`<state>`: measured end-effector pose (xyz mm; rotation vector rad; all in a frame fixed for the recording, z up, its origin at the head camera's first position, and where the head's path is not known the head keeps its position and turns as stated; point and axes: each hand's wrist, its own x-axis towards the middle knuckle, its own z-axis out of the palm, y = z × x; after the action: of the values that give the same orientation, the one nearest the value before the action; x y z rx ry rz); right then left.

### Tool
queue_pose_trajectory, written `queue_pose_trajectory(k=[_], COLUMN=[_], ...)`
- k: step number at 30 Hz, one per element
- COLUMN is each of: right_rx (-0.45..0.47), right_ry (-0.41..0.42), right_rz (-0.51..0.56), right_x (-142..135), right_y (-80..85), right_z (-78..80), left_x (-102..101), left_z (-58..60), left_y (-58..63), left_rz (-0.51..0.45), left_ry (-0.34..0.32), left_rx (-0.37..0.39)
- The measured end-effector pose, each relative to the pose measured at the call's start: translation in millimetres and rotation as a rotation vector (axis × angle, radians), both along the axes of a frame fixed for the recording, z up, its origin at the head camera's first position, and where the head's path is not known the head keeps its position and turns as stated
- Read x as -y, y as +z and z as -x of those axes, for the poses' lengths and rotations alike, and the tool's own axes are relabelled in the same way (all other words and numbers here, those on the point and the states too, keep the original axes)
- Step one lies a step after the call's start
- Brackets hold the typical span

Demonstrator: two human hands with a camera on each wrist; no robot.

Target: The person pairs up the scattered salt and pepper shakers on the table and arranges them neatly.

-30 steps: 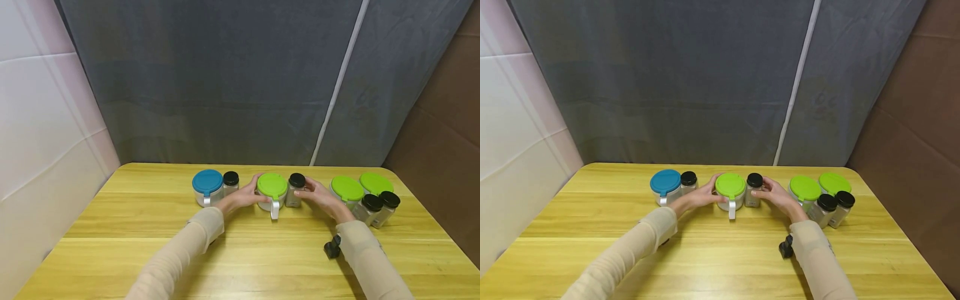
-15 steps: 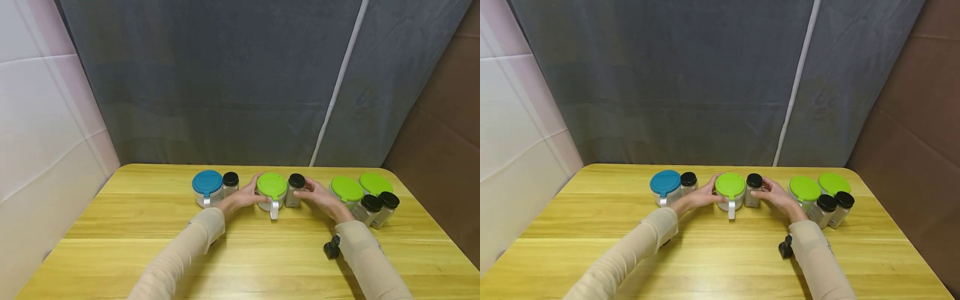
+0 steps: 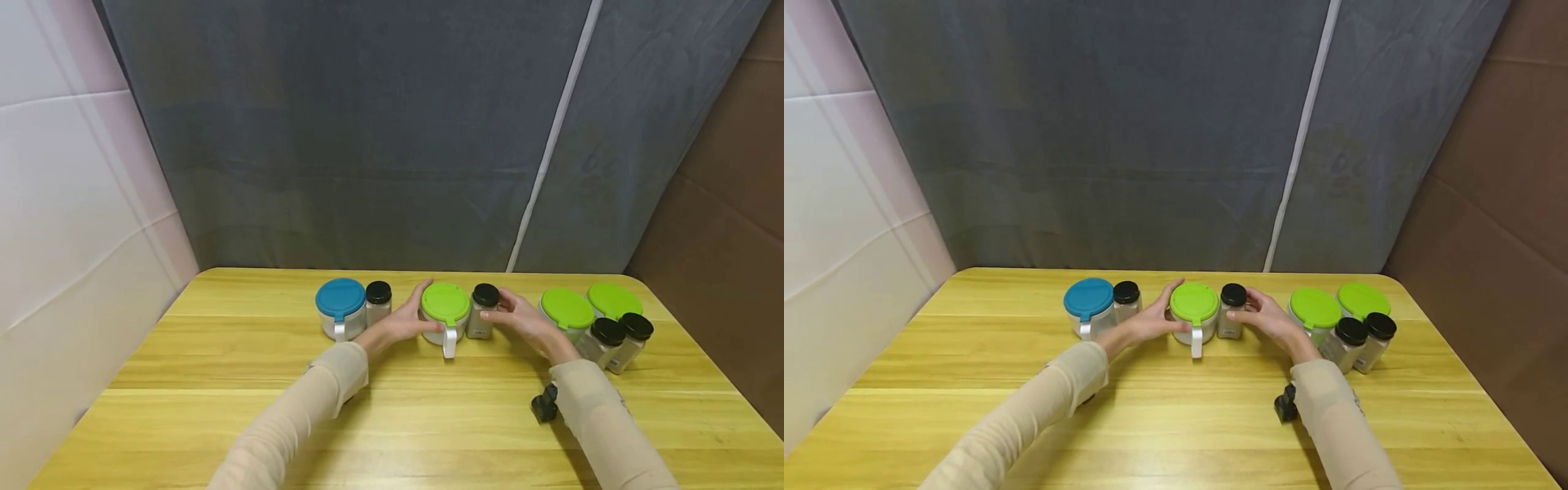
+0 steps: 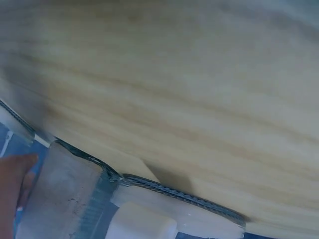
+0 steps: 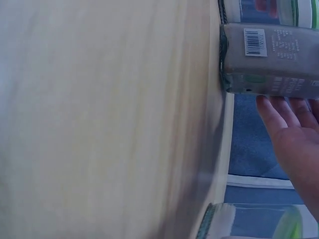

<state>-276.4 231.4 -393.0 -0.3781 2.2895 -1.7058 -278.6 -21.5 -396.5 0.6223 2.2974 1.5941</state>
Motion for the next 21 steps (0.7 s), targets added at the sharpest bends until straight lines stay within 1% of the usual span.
queue_pose_trajectory(k=[3, 6, 8, 14, 16, 21], right_rx=[-0.032, -0.09, -0.119, -0.185, -0.21, -0.275], right_ry=[0.004, 0.01, 0.017, 0.014, 0.011, 0.031], right_rz=[0.005, 0.005, 0.01, 0.005, 0.005, -0.003], right_x=[1.0, 2.4, 3.3, 4.1, 3.3, 0.1], right_y=[1.9, 4.6, 6.9, 15.4, 19.2, 33.2], right_z=[-0.6, -1.3, -1.9, -5.8, -7.8, -14.9], left_x=[-1.9, -4.2, -5.4, -8.9, -10.6, -14.7], left_z=[-2.8, -6.4, -8.5, -15.7, -17.7, -23.3], left_y=[-0.1, -0.4, -0.5, 0.3, 1.6, 8.5], left_rz=[0.02, 0.048, 0.059, 0.016, 0.005, -0.033], left_ry=[0.001, 0.003, 0.008, 0.032, 0.044, 0.106], left_rx=[-0.068, -0.132, -0.161, -0.21, -0.242, -0.321])
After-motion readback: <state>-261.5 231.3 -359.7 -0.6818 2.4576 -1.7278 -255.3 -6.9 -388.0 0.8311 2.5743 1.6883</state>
